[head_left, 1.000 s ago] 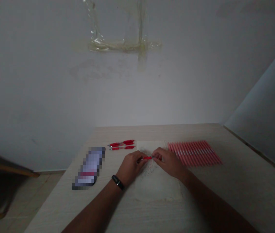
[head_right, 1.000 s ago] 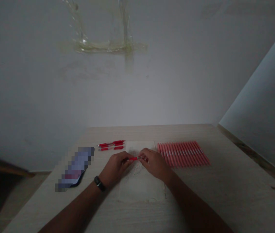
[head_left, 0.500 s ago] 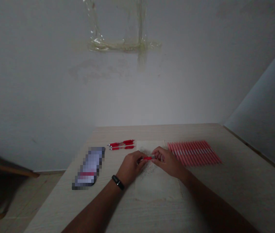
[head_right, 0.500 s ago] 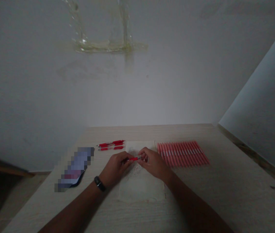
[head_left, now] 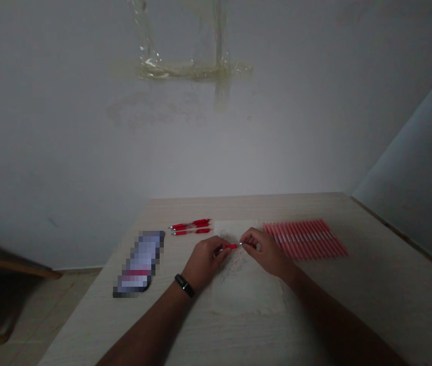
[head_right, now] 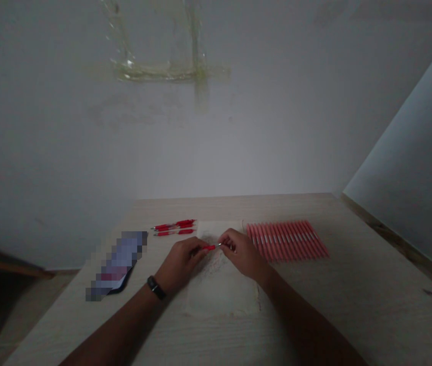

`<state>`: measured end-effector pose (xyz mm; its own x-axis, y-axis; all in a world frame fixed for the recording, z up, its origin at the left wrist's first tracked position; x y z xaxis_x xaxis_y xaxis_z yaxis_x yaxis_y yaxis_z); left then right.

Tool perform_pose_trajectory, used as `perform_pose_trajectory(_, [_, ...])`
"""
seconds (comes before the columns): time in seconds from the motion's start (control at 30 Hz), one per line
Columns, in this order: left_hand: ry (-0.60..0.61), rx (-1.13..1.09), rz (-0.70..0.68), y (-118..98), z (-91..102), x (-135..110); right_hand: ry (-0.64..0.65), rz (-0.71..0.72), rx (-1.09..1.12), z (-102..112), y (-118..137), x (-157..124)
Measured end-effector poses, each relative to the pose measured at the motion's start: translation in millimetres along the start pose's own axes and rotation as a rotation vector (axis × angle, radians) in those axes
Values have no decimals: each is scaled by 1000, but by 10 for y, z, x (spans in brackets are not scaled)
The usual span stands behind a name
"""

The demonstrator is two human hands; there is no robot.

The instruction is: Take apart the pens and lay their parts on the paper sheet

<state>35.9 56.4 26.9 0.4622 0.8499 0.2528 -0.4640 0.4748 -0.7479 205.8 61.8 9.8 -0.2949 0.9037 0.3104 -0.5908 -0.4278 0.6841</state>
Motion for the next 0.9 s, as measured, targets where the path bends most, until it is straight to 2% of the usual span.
perform_pose_trajectory(0.17, [-20,2,12,29,5,2,-52,14,-27,87,-47,18])
perform_pose_trajectory(0.3, [-21,15,10,51,-1,2,-73,2,-142,187,-118,41])
perform_pose_trajectory(0.43, [3,33,2,58,-21,3,-45,22,-329,246,-175,60])
perform_pose_trajectory(0.6, [29,51,12,64,-43,4,-11,53,-452,224,-263,65])
perform_pose_trajectory(0.77, [41,61,35,61,-52,6,94,77,-484,139,-338,29])
perform_pose_trajectory(0.9, [34,48,28,53,-48,4,71,84,-471,196,-312,18])
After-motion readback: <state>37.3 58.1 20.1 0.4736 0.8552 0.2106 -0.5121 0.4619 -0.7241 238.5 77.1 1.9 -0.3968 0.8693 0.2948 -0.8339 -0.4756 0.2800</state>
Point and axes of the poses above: each hand's wrist, its own x-axis towards the middle knuckle, its own z-axis out of the back of the hand, y = z × x, the point moved 7 cm from there along x, towards the middle knuckle, and after that the axes turned 12 degrees about -x, right-handed, at the moved point
